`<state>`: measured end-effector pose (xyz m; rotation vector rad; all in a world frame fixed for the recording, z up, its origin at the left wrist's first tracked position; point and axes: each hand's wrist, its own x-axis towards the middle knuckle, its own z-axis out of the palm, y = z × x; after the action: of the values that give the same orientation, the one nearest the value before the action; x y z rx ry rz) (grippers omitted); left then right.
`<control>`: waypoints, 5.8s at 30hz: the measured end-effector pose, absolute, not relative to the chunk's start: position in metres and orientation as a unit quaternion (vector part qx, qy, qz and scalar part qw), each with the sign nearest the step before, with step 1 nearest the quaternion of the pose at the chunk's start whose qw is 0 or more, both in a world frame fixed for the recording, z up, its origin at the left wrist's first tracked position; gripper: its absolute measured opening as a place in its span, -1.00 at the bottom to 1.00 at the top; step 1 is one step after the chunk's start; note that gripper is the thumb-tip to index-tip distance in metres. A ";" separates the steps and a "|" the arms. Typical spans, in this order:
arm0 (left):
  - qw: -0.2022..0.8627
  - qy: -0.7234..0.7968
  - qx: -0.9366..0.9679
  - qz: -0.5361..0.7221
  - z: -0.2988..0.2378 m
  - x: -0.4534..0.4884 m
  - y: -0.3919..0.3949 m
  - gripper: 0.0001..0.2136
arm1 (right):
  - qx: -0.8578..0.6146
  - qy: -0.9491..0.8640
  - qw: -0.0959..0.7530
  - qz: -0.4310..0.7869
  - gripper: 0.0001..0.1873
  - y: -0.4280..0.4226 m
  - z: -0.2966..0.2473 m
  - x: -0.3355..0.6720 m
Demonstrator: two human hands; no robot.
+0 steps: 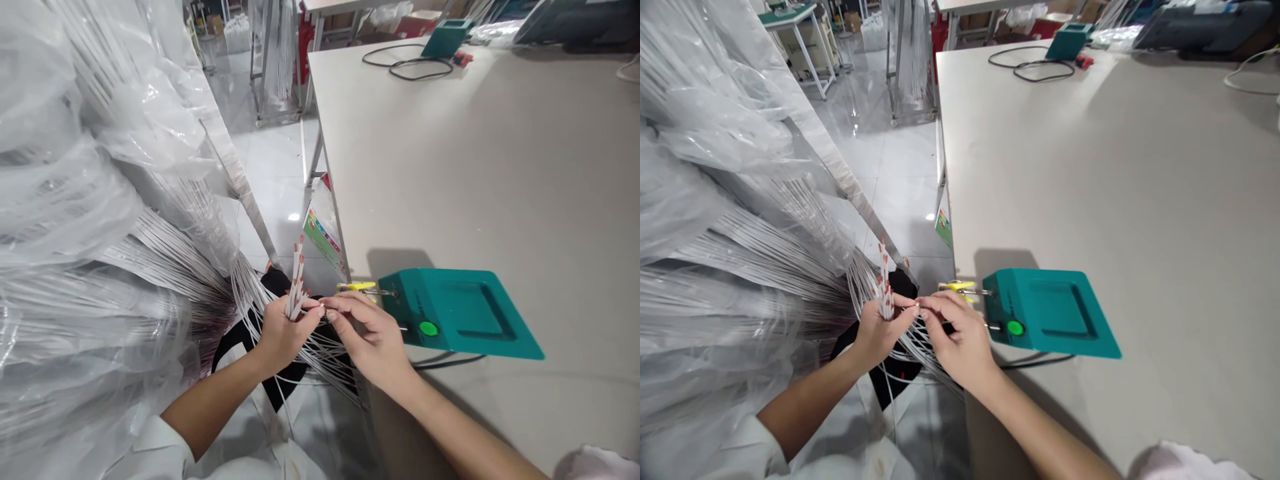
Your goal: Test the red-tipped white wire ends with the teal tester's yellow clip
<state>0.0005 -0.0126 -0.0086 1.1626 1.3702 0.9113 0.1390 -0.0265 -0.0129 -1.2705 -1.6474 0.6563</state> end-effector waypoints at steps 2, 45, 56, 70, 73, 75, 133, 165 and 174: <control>0.545 0.573 0.476 0.385 -0.009 0.002 -0.012 -0.93 | -0.512 -0.667 0.463 0.281 -0.91 -0.027 -0.014 0.138; 0.716 0.410 0.440 0.356 -0.017 -0.018 -0.009 -0.73 | -0.430 -0.489 0.463 0.602 -0.89 -0.019 -0.011 0.141; 0.720 0.421 0.364 0.414 -0.027 -0.006 -0.015 -0.77 | -0.466 -0.314 0.522 0.641 -0.82 -0.027 -0.020 0.126; 0.645 0.506 0.424 0.384 -0.022 -0.005 -0.020 -0.75 | -0.499 -0.706 0.475 0.166 -0.88 -0.028 -0.022 0.136; 0.626 0.517 0.440 0.383 -0.025 -0.004 -0.022 -0.77 | -0.464 -0.785 0.411 0.003 -0.85 -0.028 -0.025 0.145; 0.619 0.520 0.444 0.387 -0.026 -0.006 -0.022 -0.78 | -0.433 -0.814 0.383 -0.058 -0.84 -0.029 -0.026 0.149; 0.465 0.535 0.597 0.374 -0.022 -0.006 -0.032 -0.90 | -0.466 -0.807 0.335 0.143 -0.74 -0.027 -0.010 0.146; 0.567 0.532 0.516 0.360 0.008 -0.024 -0.032 -0.82 | -0.445 -0.784 0.426 0.078 -0.86 -0.038 -0.012 0.127; 0.566 0.536 0.499 0.379 0.005 -0.028 -0.046 -0.86 | -0.342 -0.887 0.270 -0.155 -0.74 -0.035 0.001 0.129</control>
<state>-0.0284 -0.0460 0.0052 1.1731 1.2599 0.8920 0.1292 -0.0350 0.0014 -0.9214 -2.3891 -0.4164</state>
